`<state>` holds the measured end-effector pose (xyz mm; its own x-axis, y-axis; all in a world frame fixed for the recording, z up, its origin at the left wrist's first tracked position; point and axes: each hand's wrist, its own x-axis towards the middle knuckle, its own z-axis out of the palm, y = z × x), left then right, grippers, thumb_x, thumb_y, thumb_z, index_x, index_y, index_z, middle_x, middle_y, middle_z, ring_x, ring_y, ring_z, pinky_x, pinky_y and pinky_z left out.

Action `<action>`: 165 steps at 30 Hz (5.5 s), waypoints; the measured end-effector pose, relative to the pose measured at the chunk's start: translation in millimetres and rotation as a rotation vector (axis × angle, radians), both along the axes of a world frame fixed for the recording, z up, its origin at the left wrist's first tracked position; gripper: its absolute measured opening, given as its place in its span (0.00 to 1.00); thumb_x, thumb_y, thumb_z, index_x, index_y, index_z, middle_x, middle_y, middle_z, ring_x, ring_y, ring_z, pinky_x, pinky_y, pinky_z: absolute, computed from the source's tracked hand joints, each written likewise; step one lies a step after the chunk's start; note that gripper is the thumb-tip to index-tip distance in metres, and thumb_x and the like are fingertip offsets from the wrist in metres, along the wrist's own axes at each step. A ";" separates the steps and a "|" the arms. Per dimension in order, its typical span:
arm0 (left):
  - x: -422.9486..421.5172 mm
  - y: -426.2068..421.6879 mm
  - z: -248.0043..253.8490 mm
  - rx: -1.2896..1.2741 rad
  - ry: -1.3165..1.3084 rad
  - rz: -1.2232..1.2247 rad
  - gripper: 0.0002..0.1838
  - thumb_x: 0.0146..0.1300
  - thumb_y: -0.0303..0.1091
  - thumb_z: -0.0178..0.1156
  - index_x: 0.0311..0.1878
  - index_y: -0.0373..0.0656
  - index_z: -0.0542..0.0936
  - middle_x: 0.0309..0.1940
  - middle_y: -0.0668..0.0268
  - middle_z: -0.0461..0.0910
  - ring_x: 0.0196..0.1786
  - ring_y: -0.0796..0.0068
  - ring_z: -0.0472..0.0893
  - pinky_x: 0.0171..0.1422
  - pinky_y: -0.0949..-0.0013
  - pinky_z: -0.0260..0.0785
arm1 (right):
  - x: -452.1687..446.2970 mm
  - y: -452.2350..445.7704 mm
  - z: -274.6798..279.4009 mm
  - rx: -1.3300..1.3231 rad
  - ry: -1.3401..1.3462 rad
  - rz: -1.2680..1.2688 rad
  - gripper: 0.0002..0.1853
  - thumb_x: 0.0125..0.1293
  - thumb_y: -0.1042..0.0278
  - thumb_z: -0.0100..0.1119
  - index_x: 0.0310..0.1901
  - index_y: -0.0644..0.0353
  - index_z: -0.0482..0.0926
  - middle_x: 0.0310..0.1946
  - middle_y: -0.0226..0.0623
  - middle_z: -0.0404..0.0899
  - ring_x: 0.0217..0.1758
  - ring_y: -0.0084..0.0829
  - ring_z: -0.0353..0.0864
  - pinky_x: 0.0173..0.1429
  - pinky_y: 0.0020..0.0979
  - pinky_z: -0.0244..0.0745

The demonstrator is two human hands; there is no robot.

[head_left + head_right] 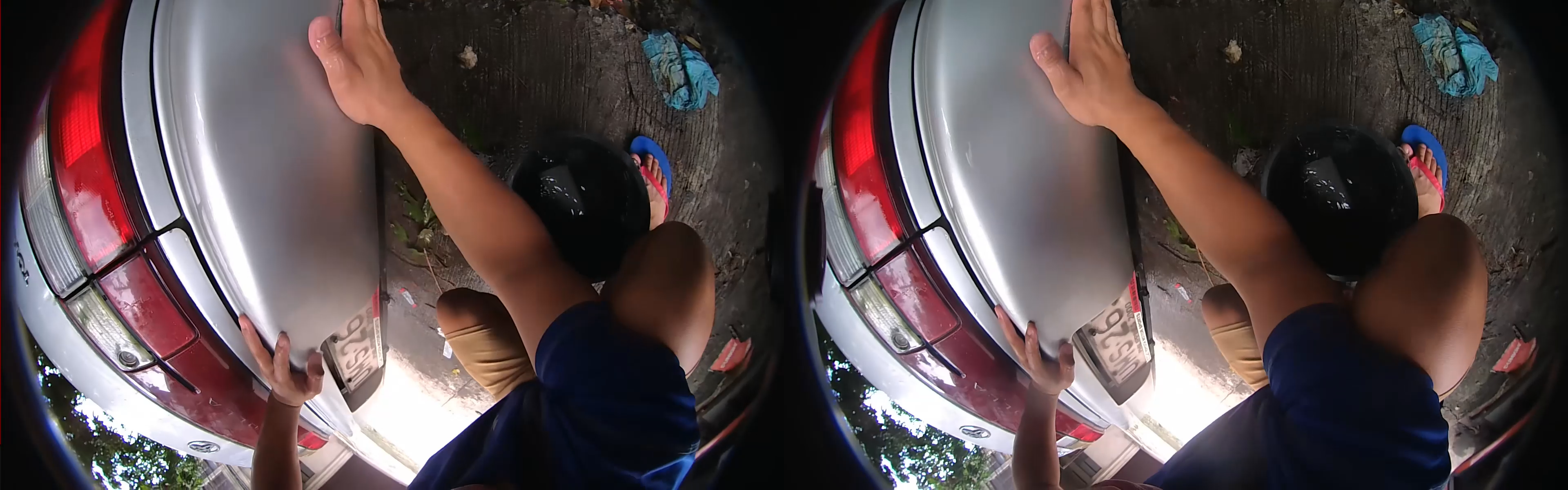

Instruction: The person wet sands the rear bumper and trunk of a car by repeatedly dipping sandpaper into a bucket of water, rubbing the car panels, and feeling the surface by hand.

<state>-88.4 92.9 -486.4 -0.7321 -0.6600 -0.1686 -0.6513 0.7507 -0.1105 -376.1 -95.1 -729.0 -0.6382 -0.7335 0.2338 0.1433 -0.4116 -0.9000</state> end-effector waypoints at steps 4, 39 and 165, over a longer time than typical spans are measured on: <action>3.4 -0.9 0.8 0.010 0.011 -0.003 0.39 0.80 0.53 0.57 0.87 0.52 0.58 0.84 0.26 0.43 0.86 0.23 0.49 0.83 0.30 0.53 | 89.2 83.6 -0.4 -0.047 0.151 0.046 0.55 0.79 0.31 0.44 0.86 0.66 0.32 0.88 0.62 0.26 0.91 0.61 0.26 0.90 0.61 0.30; -1.6 0.4 4.4 0.019 0.018 0.011 0.38 0.78 0.46 0.58 0.86 0.51 0.58 0.84 0.26 0.44 0.85 0.21 0.50 0.82 0.26 0.52 | 1.5 6.3 -16.2 -0.056 -0.015 0.178 0.61 0.77 0.25 0.44 0.85 0.65 0.25 0.87 0.68 0.27 0.91 0.65 0.25 0.90 0.59 0.32; 8.1 1.2 -3.4 -0.017 -0.027 0.037 0.41 0.78 0.54 0.57 0.87 0.53 0.57 0.83 0.24 0.43 0.85 0.22 0.50 0.84 0.31 0.53 | 32.1 66.8 73.6 -0.020 0.577 0.149 0.64 0.72 0.13 0.34 0.85 0.71 0.41 0.87 0.64 0.40 0.91 0.58 0.41 0.91 0.54 0.39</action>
